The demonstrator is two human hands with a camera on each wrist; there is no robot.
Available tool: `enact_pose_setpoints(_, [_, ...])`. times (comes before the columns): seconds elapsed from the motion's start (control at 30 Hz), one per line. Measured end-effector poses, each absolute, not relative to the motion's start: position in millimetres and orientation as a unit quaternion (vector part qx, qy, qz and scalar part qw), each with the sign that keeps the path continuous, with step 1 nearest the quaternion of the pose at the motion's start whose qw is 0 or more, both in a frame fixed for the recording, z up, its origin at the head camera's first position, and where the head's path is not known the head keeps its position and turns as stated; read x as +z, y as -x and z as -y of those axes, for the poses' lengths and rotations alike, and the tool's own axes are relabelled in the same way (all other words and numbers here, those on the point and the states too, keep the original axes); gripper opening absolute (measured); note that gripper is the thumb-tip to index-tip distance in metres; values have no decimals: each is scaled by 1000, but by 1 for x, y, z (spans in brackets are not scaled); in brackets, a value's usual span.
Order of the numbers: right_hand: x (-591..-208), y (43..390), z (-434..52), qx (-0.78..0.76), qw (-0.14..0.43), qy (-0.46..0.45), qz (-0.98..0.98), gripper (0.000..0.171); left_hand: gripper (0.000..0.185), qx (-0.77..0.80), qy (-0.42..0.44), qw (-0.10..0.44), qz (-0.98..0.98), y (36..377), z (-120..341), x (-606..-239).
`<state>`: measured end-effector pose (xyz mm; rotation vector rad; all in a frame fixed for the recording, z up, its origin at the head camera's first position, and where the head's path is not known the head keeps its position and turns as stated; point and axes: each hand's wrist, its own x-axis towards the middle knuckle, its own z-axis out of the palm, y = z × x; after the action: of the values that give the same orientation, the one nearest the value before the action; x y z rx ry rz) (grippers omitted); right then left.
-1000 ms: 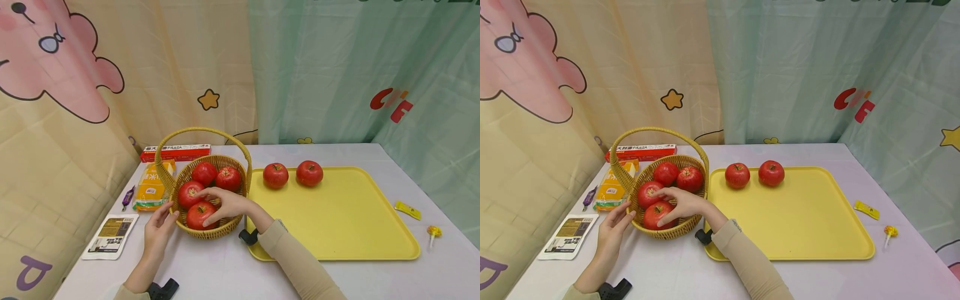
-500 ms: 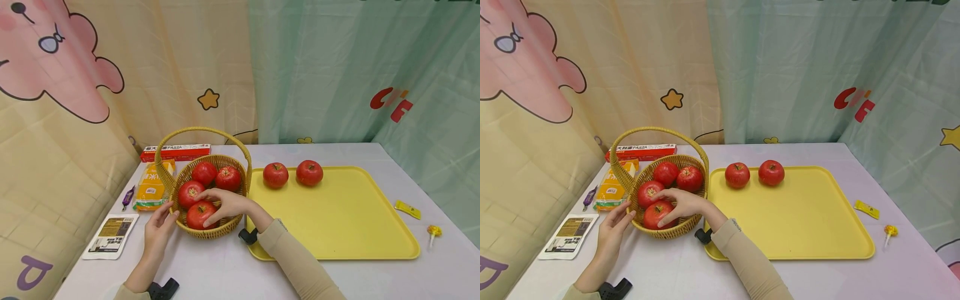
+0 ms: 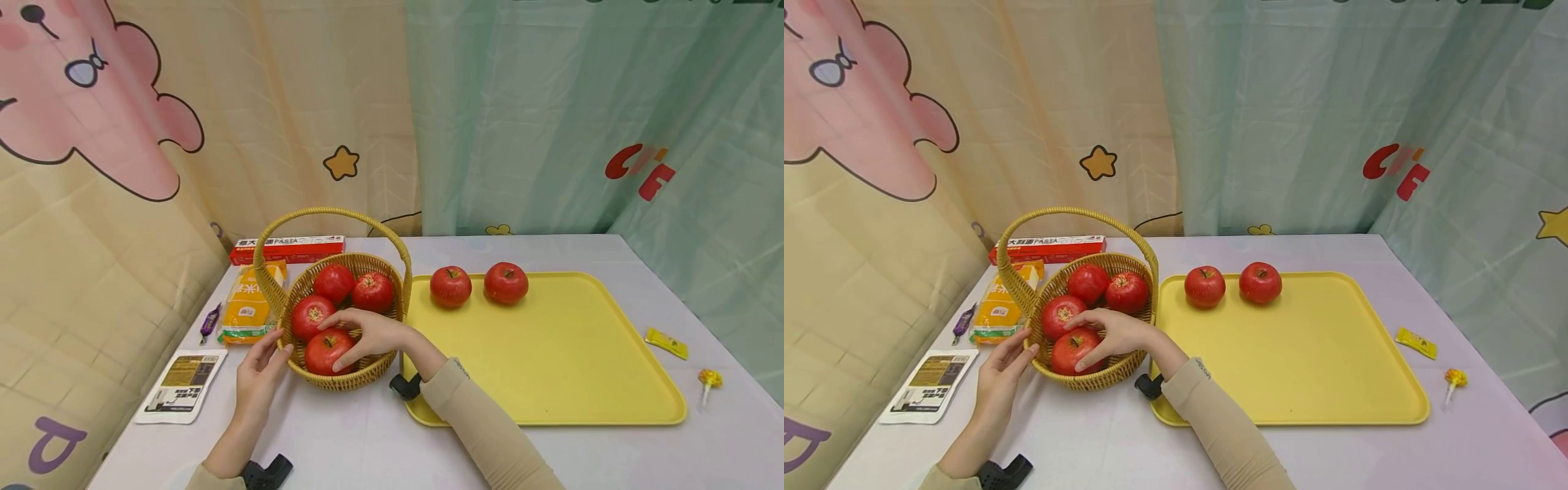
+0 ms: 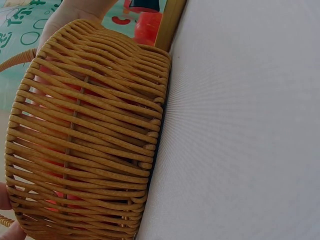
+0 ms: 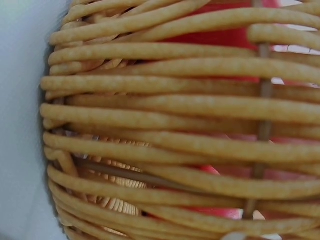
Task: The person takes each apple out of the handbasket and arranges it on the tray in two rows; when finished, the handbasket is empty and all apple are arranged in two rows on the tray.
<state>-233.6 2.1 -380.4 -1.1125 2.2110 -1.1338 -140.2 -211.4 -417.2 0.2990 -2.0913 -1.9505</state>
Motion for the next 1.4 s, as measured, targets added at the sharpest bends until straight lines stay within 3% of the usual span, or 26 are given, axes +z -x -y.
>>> enact_pose_setpoints(1.1, [-385,232,1,-370,174,404,-818,57,43,-676,-112,126,717,140,211,-417])
enact_pose_setpoints(1.4, [-384,230,2,-325,154,397,-844,70,44,-680,-115,127,713,140,211,-418])
